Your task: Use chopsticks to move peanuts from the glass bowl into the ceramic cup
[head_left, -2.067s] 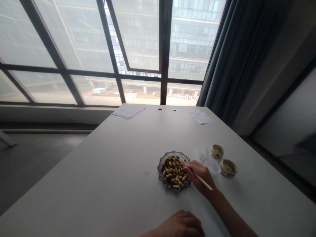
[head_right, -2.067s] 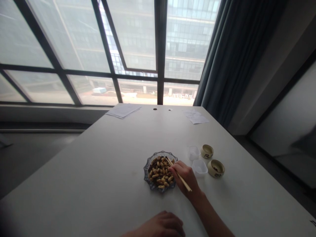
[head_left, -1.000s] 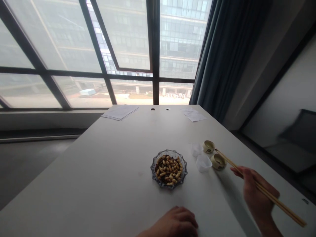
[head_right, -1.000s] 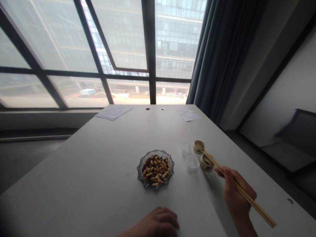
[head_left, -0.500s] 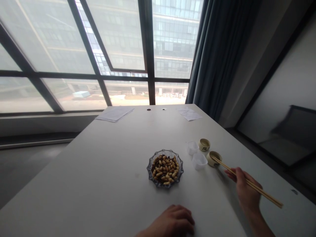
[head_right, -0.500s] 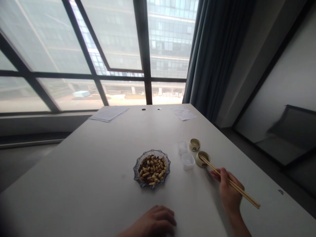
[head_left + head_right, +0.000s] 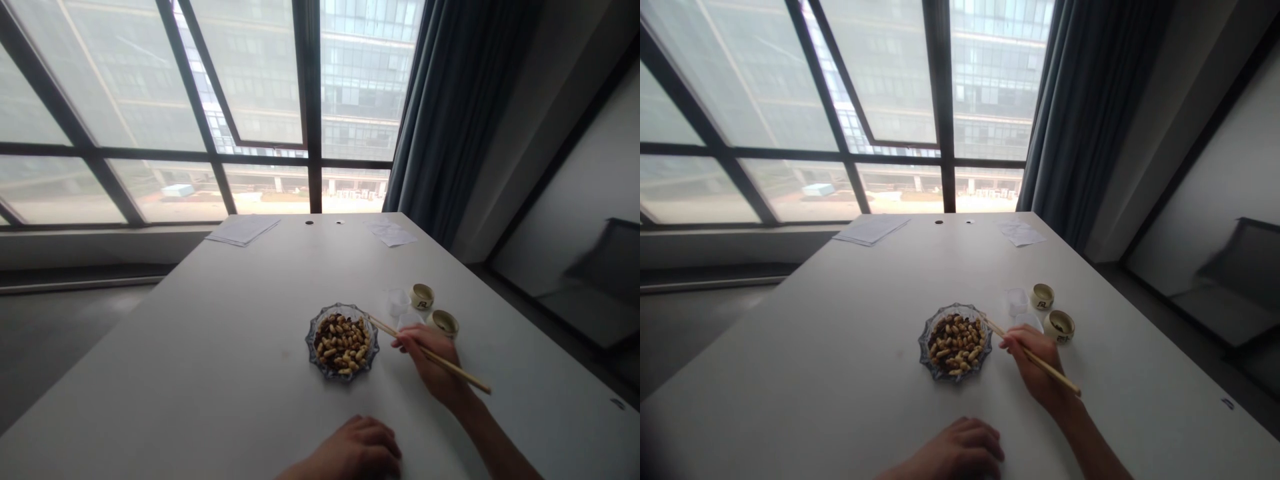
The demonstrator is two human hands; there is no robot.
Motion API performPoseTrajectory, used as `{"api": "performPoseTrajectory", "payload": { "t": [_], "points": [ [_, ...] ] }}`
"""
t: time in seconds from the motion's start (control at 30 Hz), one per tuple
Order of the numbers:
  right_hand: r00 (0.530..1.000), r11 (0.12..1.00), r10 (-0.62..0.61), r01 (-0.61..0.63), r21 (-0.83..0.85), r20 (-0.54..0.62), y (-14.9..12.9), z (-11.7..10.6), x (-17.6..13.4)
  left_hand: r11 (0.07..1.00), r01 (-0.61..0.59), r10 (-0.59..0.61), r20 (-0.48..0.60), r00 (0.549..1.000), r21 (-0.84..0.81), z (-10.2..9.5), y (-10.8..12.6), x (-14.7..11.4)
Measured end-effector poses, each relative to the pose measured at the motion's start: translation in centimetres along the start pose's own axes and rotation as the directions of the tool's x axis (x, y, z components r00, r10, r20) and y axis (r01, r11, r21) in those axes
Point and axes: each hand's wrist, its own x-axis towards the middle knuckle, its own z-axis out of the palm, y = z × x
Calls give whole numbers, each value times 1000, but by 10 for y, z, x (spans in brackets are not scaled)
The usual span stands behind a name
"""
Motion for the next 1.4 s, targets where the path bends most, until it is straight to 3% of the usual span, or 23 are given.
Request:
{"api": "performPoseTrajectory", "payload": {
  "t": [0.07,0.13,0.27,0.43,0.63,0.93,1.2,1.4],
  "points": [
    [988,999,-38,39,-3,151,1,17,10,1000,-18,18,-11,1000,-1,4,-4,0],
    [975,998,-54,61,-26,216,4,30,17,999,-33,33,-28,999,-7,8,-9,-1],
    [967,989,-51,84,-124,251,11,44,26,999,-46,46,12,999,6,13,-15,-1],
    [937,980,-69,128,-153,341,16,46,31,996,-89,89,-6,996,23,15,-17,-1],
    [921,975,-43,123,-185,386,22,47,31,999,-44,44,-14,999,29,19,-15,-3],
    [938,992,-29,69,-103,345,20,51,27,999,-44,44,-8,999,19,16,-14,-3],
    [975,994,-78,92,-56,207,26,52,19,999,-30,30,14,999,13,15,-15,-2],
    [986,988,-129,137,-74,107,17,39,16,999,-32,32,5,999,-9,10,-10,-1]
  ]
}}
